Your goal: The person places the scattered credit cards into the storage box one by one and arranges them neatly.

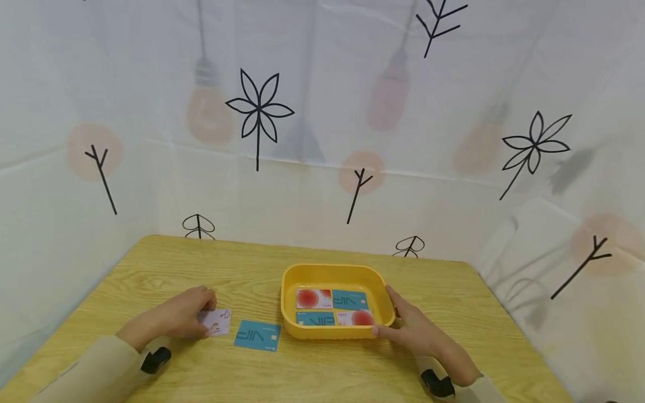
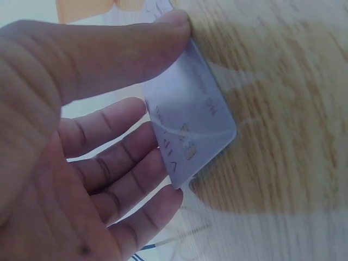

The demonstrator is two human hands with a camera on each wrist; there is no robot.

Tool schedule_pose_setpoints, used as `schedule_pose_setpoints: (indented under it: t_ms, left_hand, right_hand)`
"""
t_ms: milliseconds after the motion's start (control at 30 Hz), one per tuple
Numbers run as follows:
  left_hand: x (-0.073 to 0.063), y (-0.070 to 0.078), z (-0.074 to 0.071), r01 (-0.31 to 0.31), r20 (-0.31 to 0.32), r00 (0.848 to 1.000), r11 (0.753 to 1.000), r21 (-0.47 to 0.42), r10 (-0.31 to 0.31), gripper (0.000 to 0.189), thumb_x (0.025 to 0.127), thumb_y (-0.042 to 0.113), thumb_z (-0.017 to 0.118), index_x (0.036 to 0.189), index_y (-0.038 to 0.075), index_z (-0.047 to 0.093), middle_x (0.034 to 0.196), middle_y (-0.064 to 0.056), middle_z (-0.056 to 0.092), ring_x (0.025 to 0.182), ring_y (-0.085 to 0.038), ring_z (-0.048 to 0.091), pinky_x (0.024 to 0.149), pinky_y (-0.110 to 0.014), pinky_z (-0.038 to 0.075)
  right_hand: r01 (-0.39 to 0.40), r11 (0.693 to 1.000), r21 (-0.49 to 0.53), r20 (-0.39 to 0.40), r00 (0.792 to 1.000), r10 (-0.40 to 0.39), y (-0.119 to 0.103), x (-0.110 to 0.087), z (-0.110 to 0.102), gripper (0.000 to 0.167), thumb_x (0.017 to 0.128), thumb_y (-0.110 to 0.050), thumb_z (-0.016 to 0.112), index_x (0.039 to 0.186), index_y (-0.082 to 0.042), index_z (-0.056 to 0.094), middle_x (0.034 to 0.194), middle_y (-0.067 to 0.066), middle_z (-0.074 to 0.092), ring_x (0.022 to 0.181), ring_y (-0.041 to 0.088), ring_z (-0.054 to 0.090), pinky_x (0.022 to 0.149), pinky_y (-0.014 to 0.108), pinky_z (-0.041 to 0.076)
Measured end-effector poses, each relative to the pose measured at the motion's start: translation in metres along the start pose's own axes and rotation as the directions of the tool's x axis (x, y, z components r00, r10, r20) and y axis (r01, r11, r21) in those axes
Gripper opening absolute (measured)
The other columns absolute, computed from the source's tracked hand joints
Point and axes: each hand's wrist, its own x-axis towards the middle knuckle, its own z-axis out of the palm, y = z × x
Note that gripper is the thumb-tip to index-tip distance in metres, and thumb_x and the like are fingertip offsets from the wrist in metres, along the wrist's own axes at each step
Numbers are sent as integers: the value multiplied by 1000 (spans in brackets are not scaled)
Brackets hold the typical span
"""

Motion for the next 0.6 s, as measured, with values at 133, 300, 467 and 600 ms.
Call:
schedule_pose_setpoints:
  t_ms: [133, 300, 467, 600]
  left_hand:
    - [0, 1, 1, 7, 1, 1000, 1000, 0, -7, 41, 65, 18, 85, 91, 14, 55, 87, 2, 47, 78, -13, 43, 70, -33, 41]
    - [1, 2, 2, 36, -9, 999, 999, 12, -36, 42, 67, 20, 85, 96, 16, 56, 91, 2, 49, 80, -14, 46, 74, -36, 43]
    - [2, 3, 4, 50, -45, 998, 998, 39, -48, 41, 69, 20, 84, 99, 17, 57, 92, 2, 47, 78, -13, 45, 71, -35, 43]
    - [2, 3, 5, 50, -52, 997, 998, 27, -48, 39, 71, 21, 84, 100, 15, 59, 93, 1, 45, 79, -13, 45, 72, -35, 44]
  right_hand:
    - [4, 1000, -1, -2, 1000, -4, 1, 0, 0, 109, 78, -59, 69, 153, -6, 12, 150, 16, 33, 123, 26, 50, 102, 50, 37]
    - [8, 1000, -1, -4, 1000, -8, 2, 1, 1, 109, 78, -60, 69, 153, -7, 12, 150, 16, 33, 122, 26, 50, 102, 50, 37]
    - [15, 1000, -1, -5, 1000, -15, 3, 1, 1, 107, 79, -59, 68, 153, -6, 11, 149, 16, 33, 122, 26, 51, 101, 51, 37]
    - [28, 1000, -10, -6, 1000, -28, 4, 1, 1, 107, 80, -59, 67, 153, -5, 12, 148, 16, 35, 120, 26, 52, 100, 50, 39]
